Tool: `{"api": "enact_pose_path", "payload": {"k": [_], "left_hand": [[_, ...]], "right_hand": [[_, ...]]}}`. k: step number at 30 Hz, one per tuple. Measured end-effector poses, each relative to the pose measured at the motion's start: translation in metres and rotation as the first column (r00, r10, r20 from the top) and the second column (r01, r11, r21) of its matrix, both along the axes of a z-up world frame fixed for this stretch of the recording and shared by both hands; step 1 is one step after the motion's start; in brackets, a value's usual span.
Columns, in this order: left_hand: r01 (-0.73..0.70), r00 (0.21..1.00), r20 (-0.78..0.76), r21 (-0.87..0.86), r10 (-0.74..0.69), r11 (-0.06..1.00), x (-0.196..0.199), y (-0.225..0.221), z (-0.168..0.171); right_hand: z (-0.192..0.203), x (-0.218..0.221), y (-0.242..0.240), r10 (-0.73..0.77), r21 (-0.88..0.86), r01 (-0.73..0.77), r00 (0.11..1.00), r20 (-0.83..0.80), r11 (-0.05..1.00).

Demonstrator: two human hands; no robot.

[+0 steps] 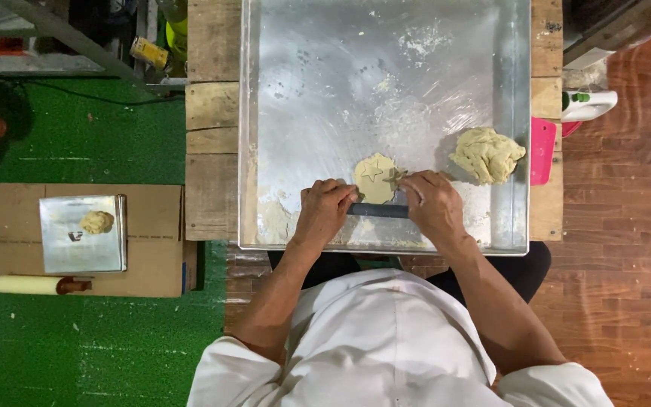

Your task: Kneading dough, flattening it on a baking tray, and using a star-shaped cookie cutter to create cookies.

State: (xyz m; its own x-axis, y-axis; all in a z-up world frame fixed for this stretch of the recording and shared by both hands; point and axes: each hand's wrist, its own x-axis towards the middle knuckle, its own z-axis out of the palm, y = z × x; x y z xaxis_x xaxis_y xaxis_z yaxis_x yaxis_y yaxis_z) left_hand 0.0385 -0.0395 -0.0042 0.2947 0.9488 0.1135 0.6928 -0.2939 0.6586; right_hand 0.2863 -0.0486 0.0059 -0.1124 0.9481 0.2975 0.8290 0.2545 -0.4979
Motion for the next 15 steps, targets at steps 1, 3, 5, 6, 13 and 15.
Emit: {"api": "enact_pose_path", "payload": {"k": [1,3,5,6,13,15], "left_hand": [[0.003,1.0,-0.001,-0.001,-0.003,1.0,0.0,0.001,-0.003],[0.009,1.0,-0.01,-0.014,-0.009,1.0,-0.001,0.002,-0.01],[0.017,1.0,-0.014,-0.02,-0.018,1.0,-0.002,0.003,-0.008],[0.024,1.0,-0.016,-0.026,-0.024,0.999,-0.002,0.004,-0.007],[0.024,1.0,-0.012,-0.021,-0.024,0.999,-0.002,0.006,-0.012],[0.021,1.0,-0.014,-0.021,-0.021,1.0,-0.002,0.006,-0.01]], "right_hand": [[0.007,-0.003,-0.001,-0.003,-0.001,0.003,1.0,-0.001,1.0],[0.022,-0.01,-0.003,0.003,0.003,-0.003,1.0,0.004,1.0],[0.026,-0.014,-0.003,-0.002,0.006,0.002,1.0,-0.006,1.0],[0.028,-0.016,-0.003,-0.006,0.01,0.006,1.0,-0.014,1.0],[0.008,-0.018,-0.003,-0.036,0.074,0.028,0.993,0.113,0.997],[0.007,-0.021,-0.003,-0.043,0.102,0.029,0.99,0.137,0.994]]}}
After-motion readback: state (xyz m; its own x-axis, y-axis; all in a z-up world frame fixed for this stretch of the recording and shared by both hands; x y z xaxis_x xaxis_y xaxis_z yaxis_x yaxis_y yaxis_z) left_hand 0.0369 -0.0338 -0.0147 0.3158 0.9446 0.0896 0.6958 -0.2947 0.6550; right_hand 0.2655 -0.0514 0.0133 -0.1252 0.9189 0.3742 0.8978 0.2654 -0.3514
